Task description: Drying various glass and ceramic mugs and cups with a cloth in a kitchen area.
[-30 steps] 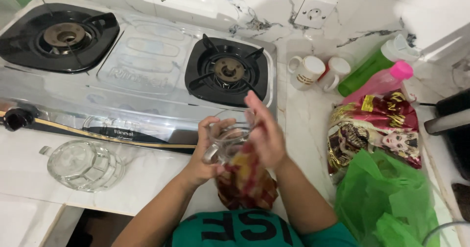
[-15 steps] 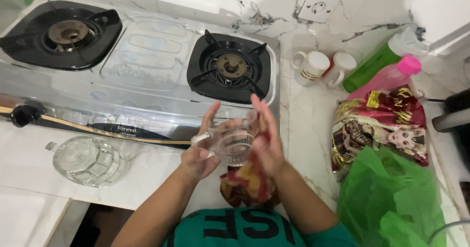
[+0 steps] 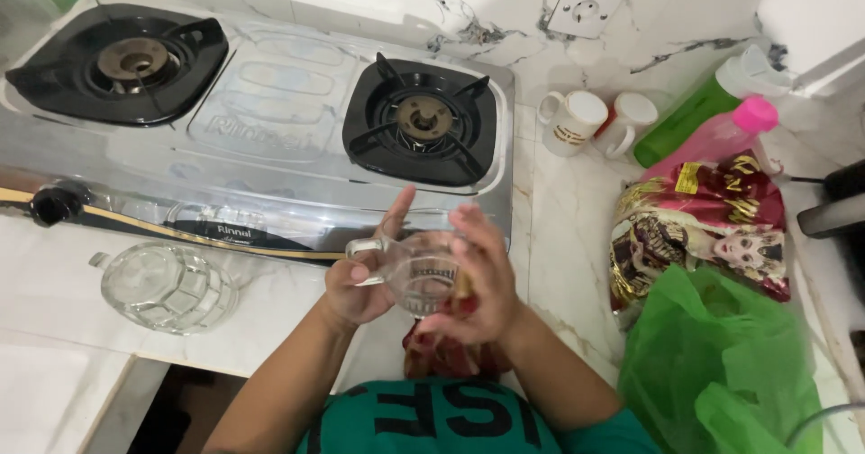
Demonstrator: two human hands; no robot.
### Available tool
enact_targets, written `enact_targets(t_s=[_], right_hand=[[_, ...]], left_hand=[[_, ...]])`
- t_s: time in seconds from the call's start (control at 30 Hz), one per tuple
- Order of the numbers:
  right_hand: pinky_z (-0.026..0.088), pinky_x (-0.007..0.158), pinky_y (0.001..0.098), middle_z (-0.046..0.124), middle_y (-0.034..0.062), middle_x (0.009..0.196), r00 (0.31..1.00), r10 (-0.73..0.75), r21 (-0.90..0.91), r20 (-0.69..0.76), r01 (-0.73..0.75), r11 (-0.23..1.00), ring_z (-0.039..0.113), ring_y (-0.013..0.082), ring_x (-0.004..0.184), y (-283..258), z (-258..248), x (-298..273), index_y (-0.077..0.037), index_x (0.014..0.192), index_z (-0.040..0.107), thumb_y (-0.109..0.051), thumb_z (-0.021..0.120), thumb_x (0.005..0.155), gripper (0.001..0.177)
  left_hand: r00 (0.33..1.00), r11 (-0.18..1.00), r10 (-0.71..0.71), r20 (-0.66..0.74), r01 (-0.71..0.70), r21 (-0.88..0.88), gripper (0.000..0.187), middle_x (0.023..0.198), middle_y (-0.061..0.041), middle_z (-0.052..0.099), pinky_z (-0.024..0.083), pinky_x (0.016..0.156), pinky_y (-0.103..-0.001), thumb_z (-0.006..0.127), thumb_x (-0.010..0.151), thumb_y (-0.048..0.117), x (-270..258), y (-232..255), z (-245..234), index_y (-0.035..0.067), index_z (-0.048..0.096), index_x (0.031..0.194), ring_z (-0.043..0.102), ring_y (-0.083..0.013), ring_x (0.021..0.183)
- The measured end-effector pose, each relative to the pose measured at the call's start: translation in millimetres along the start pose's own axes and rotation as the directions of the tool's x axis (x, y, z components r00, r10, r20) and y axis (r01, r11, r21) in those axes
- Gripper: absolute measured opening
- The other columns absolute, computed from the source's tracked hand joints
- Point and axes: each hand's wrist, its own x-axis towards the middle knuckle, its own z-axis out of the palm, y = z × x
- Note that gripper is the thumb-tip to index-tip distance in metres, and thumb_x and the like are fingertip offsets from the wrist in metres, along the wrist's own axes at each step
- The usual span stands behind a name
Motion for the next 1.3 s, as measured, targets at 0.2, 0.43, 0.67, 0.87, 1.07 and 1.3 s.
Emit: enact_targets(t_s=[0.2, 0.43, 0.67, 0.87, 1.07, 1.3], right_hand=[[0.054, 0.093, 0.0472, 0.064, 0.0105, 0.095, 0.963, 0.192, 0.453, -0.187, -0.089, 0.887, 0.064, 0.0242, 0.093, 11.3, -15.6, -31.8, 0.000, 0.111, 0.064, -0.037, 0.079, 0.093, 0.043], [0.056, 0.062, 0.0347, 0.063, 0.0085, 0.078, 0.946, 0.076, 0.056, -0.316, -0.062, 0.997, 0.064, 0.0195, 0.069, -13.0, -50.2, 5.1, 0.000, 0.097, 0.060, -0.024, 0.074, 0.099, 0.027], [0.053, 0.061, 0.0348, 0.063, 0.0069, 0.077, 0.987, -0.053, -0.170, -0.151, 0.027, 0.985, 0.063, 0.0216, 0.065, -25.9, -50.9, 20.0, -0.002, 0.106, 0.061, -0.014, 0.080, 0.092, 0.027], [0.052, 0.096, 0.0452, 0.059, 0.0127, 0.115, 0.979, -0.036, 0.006, -0.201, 0.038, 0.999, 0.062, 0.0260, 0.102, 3.2, -34.6, 3.3, -0.008, 0.137, 0.047, -0.028, 0.070, 0.101, 0.047], [0.021, 0.129, 0.0542, 0.036, 0.0212, 0.160, 0.999, -0.029, -0.242, -0.033, 0.020, 0.970, 0.030, 0.0355, 0.155, -16.8, -20.2, 6.9, -0.013, 0.159, 0.029, -0.047, 0.054, 0.105, 0.068], [0.010, 0.135, 0.0496, 0.006, 0.0247, 0.176, 0.935, 0.352, 0.426, -0.052, -0.298, 0.854, 0.011, 0.0337, 0.166, -0.6, -8.5, 4.4, -0.003, 0.167, 0.007, -0.049, 0.051, 0.112, 0.084]], left_hand=[[0.961, 0.965, -0.197, 0.196, 0.225, -0.135, 0.117, 0.155, -0.031, 0.040, 0.051, 0.105, -0.055, 0.076, 0.077, 0.055, 7.0, -4.7, 0.7, 0.026, 0.007, 0.168, 0.050, -0.0468, 0.138], [0.933, 0.518, 0.310, -0.186, -0.001, 0.856, 0.121, 0.151, -0.028, 0.042, 0.050, 0.115, -0.050, 0.081, 0.079, 0.060, -7.3, -25.3, 10.2, 0.013, 0.012, 0.167, 0.050, -0.0395, 0.140], [0.962, 0.448, 0.260, 0.077, -0.191, 0.873, 0.115, 0.161, -0.019, 0.037, 0.042, 0.123, -0.050, 0.081, 0.089, 0.046, 14.7, -32.1, 24.1, 0.010, 0.008, 0.171, 0.046, -0.0331, 0.148], [0.976, 0.846, 0.201, -0.086, -0.129, 0.518, 0.124, 0.148, -0.019, 0.040, 0.054, 0.102, -0.054, 0.089, 0.073, 0.050, 28.5, -25.7, 27.4, 0.016, 0.012, 0.163, 0.055, -0.0344, 0.129], [0.958, 0.906, 0.243, -0.150, -0.169, 0.388, 0.120, 0.143, -0.021, 0.046, 0.058, 0.103, -0.046, 0.091, 0.074, 0.049, 23.0, -35.3, 4.8, 0.018, 0.019, 0.163, 0.060, -0.0340, 0.126], [0.955, 0.937, 0.221, -0.195, -0.153, 0.313, 0.121, 0.138, -0.021, 0.050, 0.059, 0.097, -0.049, 0.088, 0.071, 0.058, 19.8, -24.5, 15.7, 0.017, 0.018, 0.161, 0.062, -0.0347, 0.120]])
